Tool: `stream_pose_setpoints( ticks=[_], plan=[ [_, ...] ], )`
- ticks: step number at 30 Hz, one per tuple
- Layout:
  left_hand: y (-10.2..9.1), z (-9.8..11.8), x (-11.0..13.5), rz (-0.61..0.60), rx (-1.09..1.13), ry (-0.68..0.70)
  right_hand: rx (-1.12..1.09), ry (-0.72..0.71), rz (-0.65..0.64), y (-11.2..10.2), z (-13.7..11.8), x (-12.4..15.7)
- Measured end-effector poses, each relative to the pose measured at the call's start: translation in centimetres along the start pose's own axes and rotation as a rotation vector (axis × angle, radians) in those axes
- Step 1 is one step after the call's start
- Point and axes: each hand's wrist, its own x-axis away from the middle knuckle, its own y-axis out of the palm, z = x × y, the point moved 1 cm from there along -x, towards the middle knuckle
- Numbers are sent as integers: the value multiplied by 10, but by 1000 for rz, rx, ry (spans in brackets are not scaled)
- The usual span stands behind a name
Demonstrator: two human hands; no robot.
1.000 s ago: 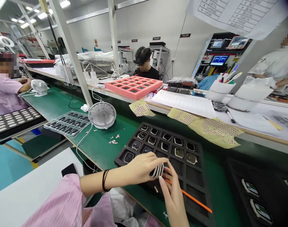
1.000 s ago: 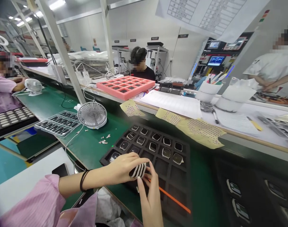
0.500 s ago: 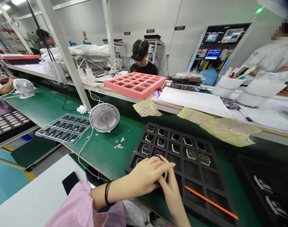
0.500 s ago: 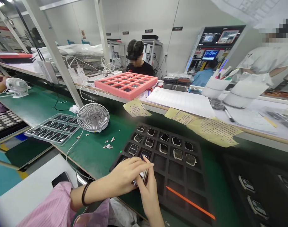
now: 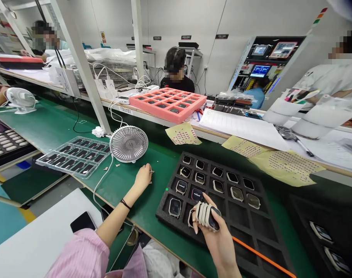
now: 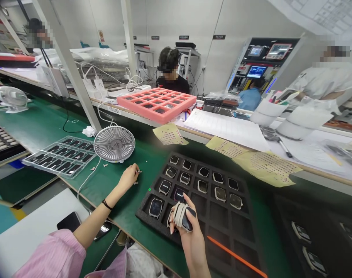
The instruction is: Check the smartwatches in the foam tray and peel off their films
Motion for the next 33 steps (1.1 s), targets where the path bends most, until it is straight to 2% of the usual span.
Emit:
stream_pose_setpoints(
  ticks=[4, 7, 8, 10, 12, 15, 18, 21, 27, 33],
  plan=[
    [-12, -1, -1, -26, 53, -1, -13, 7, -12, -3, 1, -4],
    [-26, 12, 14, 1, 148, 34, -43, -20, -19, -3, 1, -5],
    [-31, 20, 24, 15, 223, 50, -53, -37, -22, -3, 2, -5],
    [-39, 43, 48, 35, 645, 86, -74, -91, -33, 1, 3, -4],
    [-43, 70, 76, -9, 967, 113, -101, -173, -43, 7, 6, -2],
    [-42, 105, 108, -95, 1176, 136, -114, -293, -39, 17, 10, 2],
    [-34, 125, 123, -107, 1310, 143, -78, -369, 3, 24, 14, 7],
    [-25, 132, 128, -103, 1386, 136, -16, -388, 47, 23, 18, 11],
    [-21, 130, 134, -18, 1366, 93, 151, -475, 95, 13, 31, 13],
    [-19, 128, 135, -22, 1290, 163, 127, -484, 90, 15, 35, 15]
  ],
)
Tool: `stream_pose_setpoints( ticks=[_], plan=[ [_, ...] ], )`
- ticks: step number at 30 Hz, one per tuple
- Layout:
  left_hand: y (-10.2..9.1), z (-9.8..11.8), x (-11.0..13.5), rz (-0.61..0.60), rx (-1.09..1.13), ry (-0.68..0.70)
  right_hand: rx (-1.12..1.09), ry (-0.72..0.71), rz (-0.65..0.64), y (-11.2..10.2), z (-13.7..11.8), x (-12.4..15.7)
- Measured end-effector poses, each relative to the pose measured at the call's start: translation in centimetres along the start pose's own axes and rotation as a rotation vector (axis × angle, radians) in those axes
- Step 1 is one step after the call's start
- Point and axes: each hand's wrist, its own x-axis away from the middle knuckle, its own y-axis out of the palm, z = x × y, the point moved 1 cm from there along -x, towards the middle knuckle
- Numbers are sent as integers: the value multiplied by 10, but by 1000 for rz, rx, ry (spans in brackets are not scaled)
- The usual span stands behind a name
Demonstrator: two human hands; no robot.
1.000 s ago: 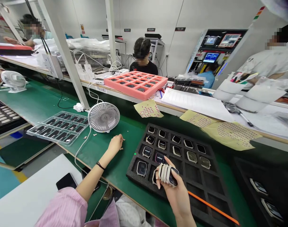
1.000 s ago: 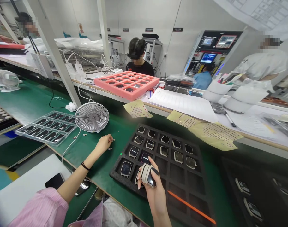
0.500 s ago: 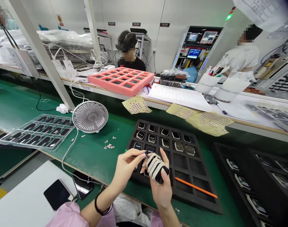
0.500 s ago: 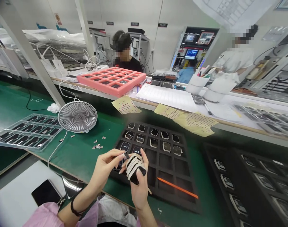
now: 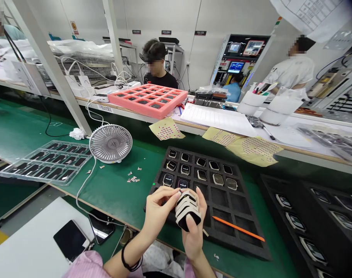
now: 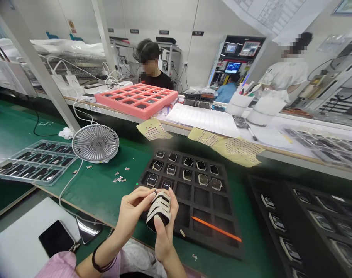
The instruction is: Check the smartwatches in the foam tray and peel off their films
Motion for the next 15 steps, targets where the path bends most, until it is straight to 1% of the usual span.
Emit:
stream_pose_setpoints(
  ticks=[3, 5, 6, 8, 10, 13, 15],
  plan=[
    [-6, 2, -4, -31, 1, 61, -85, 63, 17, 6, -14, -5],
    [-13, 7, -9, -67, -34, 181, -159, 179, -13, 10, -27, -10],
    [-17, 10, -12, -115, -65, 262, -191, 265, -46, 11, -34, -13],
    [-24, 17, -18, -274, -134, 408, -248, 441, -121, 12, -44, -18],
    [-29, 24, -24, -468, -206, 482, -304, 584, -202, 10, -50, -21],
    [-33, 36, -33, -703, -283, 495, -381, 724, -313, 5, -53, -22],
    [-36, 44, -37, -800, -305, 488, -409, 791, -362, 3, -52, -21]
  ],
)
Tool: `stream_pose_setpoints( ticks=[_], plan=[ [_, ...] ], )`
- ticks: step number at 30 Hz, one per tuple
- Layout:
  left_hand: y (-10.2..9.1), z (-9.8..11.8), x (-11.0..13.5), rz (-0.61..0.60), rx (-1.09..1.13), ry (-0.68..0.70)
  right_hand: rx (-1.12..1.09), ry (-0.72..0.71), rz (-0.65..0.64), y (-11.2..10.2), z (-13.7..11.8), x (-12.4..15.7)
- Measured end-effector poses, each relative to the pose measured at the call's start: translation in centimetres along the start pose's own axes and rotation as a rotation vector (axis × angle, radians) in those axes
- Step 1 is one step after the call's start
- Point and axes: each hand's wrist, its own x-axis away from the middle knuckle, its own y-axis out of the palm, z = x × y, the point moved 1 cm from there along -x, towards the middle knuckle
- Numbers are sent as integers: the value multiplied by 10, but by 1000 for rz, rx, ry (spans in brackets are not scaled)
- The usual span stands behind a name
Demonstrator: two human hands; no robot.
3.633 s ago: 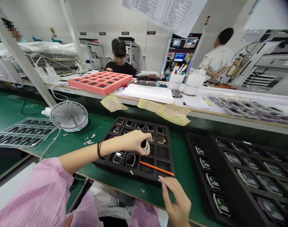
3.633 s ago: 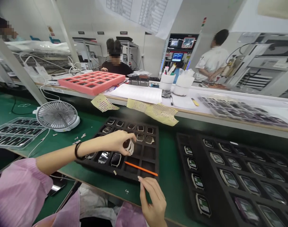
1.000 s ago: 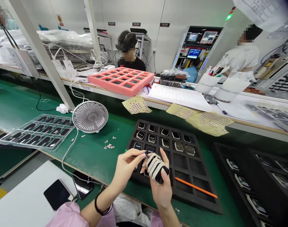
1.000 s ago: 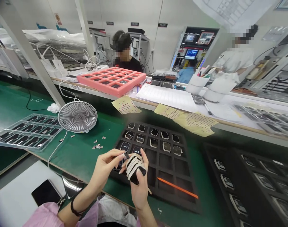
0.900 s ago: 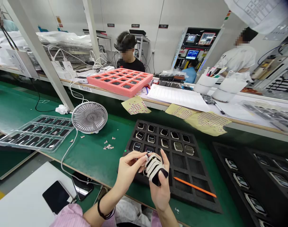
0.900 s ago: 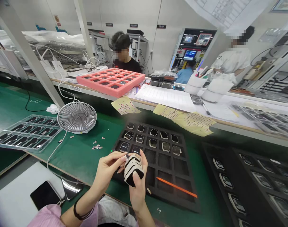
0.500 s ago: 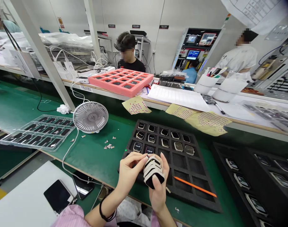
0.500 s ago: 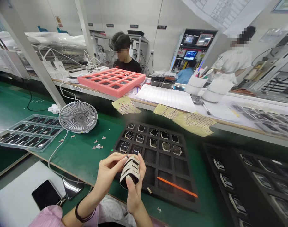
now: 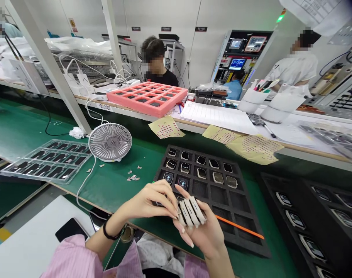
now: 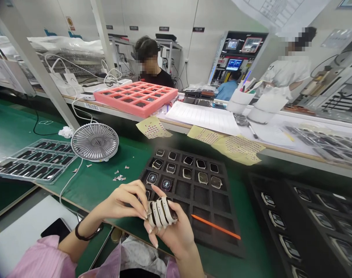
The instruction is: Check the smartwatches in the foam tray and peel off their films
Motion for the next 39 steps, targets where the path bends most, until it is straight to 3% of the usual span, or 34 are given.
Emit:
stream_pose_setpoints(
  ticks=[6, 11, 19, 23, 28, 34, 37, 38, 39],
  plan=[
    [-11, 12, -5, -153, -1, -66, 23, 96, -31, -1, 1, -1],
    [-12, 15, -3, -173, -1, -30, 23, 108, -22, 1, 2, -1],
    [-9, 5, 0, -250, -21, -94, 47, 123, -42, -6, 8, 0],
    [-6, -2, 3, -313, 84, -89, 88, 115, -40, -5, 11, 2],
    [-1, -13, 14, -240, 186, -149, 139, 87, -56, -8, 17, 1],
    [2, -17, 19, -246, 220, -181, 100, 106, -70, -11, 30, -6],
    [-15, -33, 19, -280, 205, -281, 79, 98, -77, -6, 33, -8],
    [-25, -42, 21, -254, 160, -347, 73, 88, -74, -5, 32, -8],
    [-37, -53, 23, -143, 69, -419, 68, 76, -70, -5, 31, -7]
  ],
)
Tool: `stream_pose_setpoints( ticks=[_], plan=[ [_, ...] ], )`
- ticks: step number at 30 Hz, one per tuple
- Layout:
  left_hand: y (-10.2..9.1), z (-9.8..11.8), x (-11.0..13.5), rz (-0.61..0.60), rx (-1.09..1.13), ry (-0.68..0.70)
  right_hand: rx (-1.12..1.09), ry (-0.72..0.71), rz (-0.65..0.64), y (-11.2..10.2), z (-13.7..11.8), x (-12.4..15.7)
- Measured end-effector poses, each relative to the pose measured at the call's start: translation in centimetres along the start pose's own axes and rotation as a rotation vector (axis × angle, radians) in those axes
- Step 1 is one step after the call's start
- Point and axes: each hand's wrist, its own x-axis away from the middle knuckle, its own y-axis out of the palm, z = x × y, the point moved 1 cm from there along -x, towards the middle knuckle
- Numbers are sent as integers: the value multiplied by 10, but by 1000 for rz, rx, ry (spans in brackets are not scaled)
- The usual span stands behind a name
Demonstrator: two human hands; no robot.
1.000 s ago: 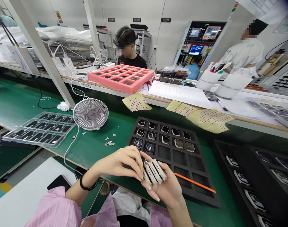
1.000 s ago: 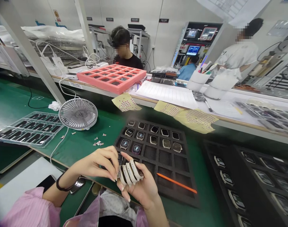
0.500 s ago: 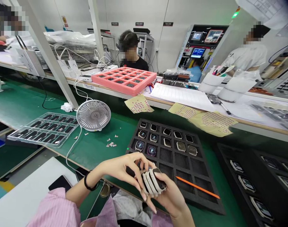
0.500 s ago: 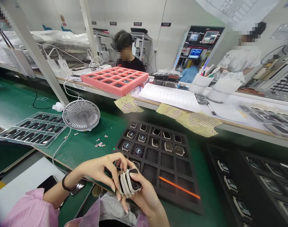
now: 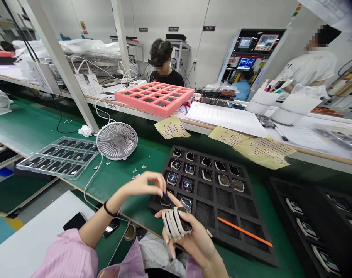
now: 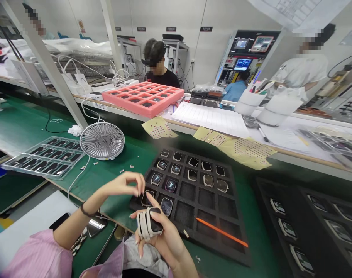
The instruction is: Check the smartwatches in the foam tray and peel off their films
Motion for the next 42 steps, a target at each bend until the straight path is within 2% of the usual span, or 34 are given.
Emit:
stream_pose_setpoints(
  ticks=[1, 3, 5, 9, 13, 17, 20, 21, 23, 25, 27, 30, 35, 42],
  plan=[
    [-14, -12, 0, 167, -120, -107, -6, -17, 10, 0, -2, 1],
    [-40, -39, 1, 410, -464, -323, -15, -63, 42, -3, -7, 5],
    [-56, -64, 2, 427, -774, -434, -17, -98, 80, -7, -11, 8],
    [-64, -95, 1, 373, -815, -480, -13, -115, 105, -11, -13, 10],
    [-63, -102, -2, 373, -797, -503, -1, -141, 123, -12, -12, 10],
    [-56, -85, -4, 390, -736, -512, 9, -217, 166, -13, -13, 9],
    [-31, -48, -5, 415, -608, -429, 15, -341, 221, -8, -14, 6],
    [-19, -32, -5, 486, -457, -336, 23, -398, 237, -6, -14, 5],
    [8, 1, -7, 523, -157, -161, 52, -519, 262, -1, -12, 1],
    [35, 29, -9, 523, 133, -130, 89, -633, 295, 3, -9, -2],
    [55, 46, -12, 528, 354, -142, 129, -729, 345, 3, -5, -3],
    [74, 56, -17, 558, 498, -90, 196, -851, 427, 1, 0, -3],
    [90, 52, -23, 633, 487, 3, 331, -966, 548, -1, 4, -1],
    [104, 50, -26, 695, 570, -57, 487, -1059, 589, -4, 9, 0]
  ],
)
